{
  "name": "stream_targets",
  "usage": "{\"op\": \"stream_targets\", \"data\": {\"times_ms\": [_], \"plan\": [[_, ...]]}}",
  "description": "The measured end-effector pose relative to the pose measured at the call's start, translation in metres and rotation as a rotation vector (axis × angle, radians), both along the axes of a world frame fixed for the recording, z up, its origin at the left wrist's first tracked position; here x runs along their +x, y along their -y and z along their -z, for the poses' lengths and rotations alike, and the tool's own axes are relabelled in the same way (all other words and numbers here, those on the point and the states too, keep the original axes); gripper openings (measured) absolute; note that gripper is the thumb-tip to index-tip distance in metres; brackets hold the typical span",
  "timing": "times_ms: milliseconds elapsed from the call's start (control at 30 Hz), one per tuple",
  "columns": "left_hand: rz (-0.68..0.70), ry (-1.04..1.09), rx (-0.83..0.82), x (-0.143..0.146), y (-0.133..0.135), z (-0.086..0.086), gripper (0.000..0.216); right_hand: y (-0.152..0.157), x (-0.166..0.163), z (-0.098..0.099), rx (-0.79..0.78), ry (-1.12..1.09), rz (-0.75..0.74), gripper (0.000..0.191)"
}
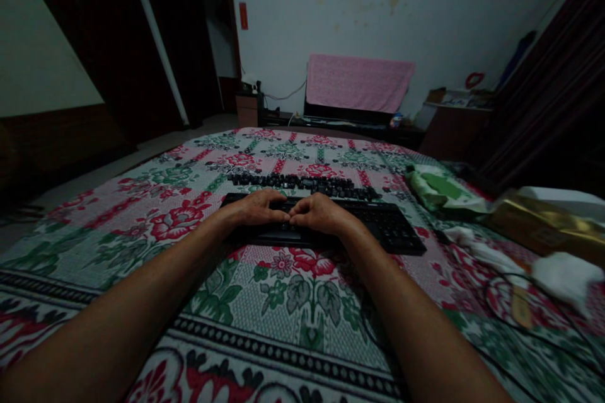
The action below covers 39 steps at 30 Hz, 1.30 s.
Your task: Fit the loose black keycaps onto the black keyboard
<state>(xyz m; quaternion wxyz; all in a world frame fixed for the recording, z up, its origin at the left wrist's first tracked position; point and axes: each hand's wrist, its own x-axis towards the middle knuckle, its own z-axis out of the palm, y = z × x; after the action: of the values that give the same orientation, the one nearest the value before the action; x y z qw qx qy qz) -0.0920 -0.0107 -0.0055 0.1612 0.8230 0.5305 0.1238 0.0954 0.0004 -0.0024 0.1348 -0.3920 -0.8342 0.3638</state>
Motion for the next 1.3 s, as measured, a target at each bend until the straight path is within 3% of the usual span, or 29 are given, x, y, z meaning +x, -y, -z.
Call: {"op": "stream_targets", "data": {"times_ms": [667,1133,1300], "plan": [[-0.045,-0.015,0.008,0.0,-0.003,0.005,0.054,-0.002,-0.002,0.006,-0.01,0.001,0.077,0.024],[0.09,-0.01,0.051,-0.005,-0.007,0.008,0.053,0.001,-0.003,0.006,0.047,-0.006,0.045,0.024],[0.083,-0.004,0.038,-0.005,-0.005,0.005,0.052,0.007,-0.006,0.004,0.088,0.042,0.118,0.022]]}}
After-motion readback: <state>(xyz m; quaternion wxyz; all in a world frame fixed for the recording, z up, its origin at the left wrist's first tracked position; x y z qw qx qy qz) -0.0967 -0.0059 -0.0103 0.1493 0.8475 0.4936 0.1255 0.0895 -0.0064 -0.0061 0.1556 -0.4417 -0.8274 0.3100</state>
